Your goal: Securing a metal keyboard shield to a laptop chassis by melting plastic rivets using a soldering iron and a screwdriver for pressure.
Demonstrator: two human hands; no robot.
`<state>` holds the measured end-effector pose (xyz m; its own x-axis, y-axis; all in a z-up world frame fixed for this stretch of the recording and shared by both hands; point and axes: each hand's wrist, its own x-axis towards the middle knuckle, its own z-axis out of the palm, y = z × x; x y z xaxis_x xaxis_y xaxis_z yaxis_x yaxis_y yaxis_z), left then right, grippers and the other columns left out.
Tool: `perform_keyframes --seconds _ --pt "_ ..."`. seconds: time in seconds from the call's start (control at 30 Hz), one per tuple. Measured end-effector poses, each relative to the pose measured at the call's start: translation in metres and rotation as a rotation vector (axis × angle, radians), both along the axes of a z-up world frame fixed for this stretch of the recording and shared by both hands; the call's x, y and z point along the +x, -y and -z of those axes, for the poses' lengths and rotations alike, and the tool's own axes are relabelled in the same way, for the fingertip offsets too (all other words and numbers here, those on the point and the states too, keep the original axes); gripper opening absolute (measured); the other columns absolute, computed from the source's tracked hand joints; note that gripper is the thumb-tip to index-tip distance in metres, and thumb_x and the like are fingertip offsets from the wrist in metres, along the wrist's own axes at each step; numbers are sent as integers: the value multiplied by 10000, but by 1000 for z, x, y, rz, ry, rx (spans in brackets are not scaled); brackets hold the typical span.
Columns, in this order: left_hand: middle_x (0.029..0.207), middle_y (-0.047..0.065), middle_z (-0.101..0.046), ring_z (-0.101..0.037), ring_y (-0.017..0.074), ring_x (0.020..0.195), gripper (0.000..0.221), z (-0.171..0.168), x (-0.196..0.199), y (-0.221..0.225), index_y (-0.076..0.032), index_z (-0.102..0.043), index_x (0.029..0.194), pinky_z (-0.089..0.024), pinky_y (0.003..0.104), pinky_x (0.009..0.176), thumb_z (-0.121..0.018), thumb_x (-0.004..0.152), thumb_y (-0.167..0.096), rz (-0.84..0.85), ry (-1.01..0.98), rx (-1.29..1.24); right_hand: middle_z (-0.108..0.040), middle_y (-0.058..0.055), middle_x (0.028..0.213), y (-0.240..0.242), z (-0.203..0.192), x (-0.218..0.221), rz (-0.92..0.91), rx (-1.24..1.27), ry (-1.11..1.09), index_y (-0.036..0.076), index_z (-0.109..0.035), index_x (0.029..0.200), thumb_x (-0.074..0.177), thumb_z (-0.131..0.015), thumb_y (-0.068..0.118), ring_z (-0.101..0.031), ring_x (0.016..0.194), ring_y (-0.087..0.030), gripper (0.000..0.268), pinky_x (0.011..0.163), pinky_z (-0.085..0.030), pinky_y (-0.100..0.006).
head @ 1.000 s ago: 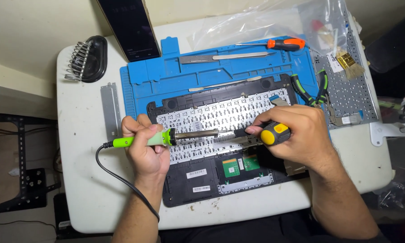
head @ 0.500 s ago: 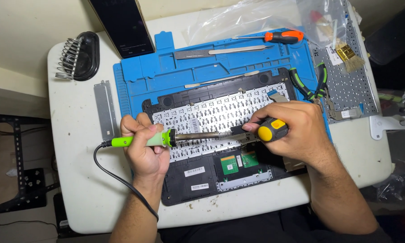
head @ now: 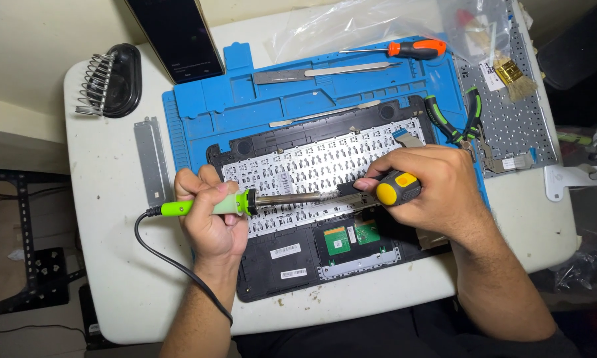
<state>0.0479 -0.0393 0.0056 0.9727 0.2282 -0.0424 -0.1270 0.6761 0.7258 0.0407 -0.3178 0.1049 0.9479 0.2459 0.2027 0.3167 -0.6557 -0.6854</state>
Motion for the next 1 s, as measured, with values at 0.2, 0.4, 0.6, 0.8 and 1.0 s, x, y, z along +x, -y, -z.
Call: perform_keyframes --seconds 0.2,0.4,0.6,0.8,1.0 --pt "628 6 -333 -323 29 346 353 -1 0 0 -184 -350 715 -239 153 279 -597 779 60 0 6 -10 -734 -99 619 1 -1 0 -2 -3 0 116 -753 777 831 -810 175 -725 598 -327 98 605 -568 -376" --pt "628 6 -331 -319 29 346 351 -3 0 1 -186 -349 713 -243 154 279 -593 783 56 9 -5 -2 -731 -106 614 0 -1 0 -2 0 -18 106 -753 776 832 -808 168 -722 590 -326 99 602 -567 -376" --pt "632 6 -329 -321 27 353 358 -2 1 1 -187 -339 718 -240 149 282 -592 782 58 6 -4 -14 -731 -104 618 0 0 -1 -1 -4 -11 110 -752 781 828 -816 174 -721 591 -327 102 597 -563 -376" --pt "631 6 -316 -313 32 353 352 -2 0 1 -185 -341 721 -233 150 280 -588 784 57 8 -12 -18 -731 -105 617 1 2 -1 -5 -2 -13 107 -750 779 829 -813 174 -719 585 -327 104 594 -561 -374" --pt "636 5 -320 -311 33 351 350 0 1 1 -187 -342 720 -232 151 280 -593 784 49 12 -13 -23 -733 -109 622 1 2 0 -10 -4 -17 104 -750 779 826 -812 168 -722 588 -330 101 595 -563 -377"
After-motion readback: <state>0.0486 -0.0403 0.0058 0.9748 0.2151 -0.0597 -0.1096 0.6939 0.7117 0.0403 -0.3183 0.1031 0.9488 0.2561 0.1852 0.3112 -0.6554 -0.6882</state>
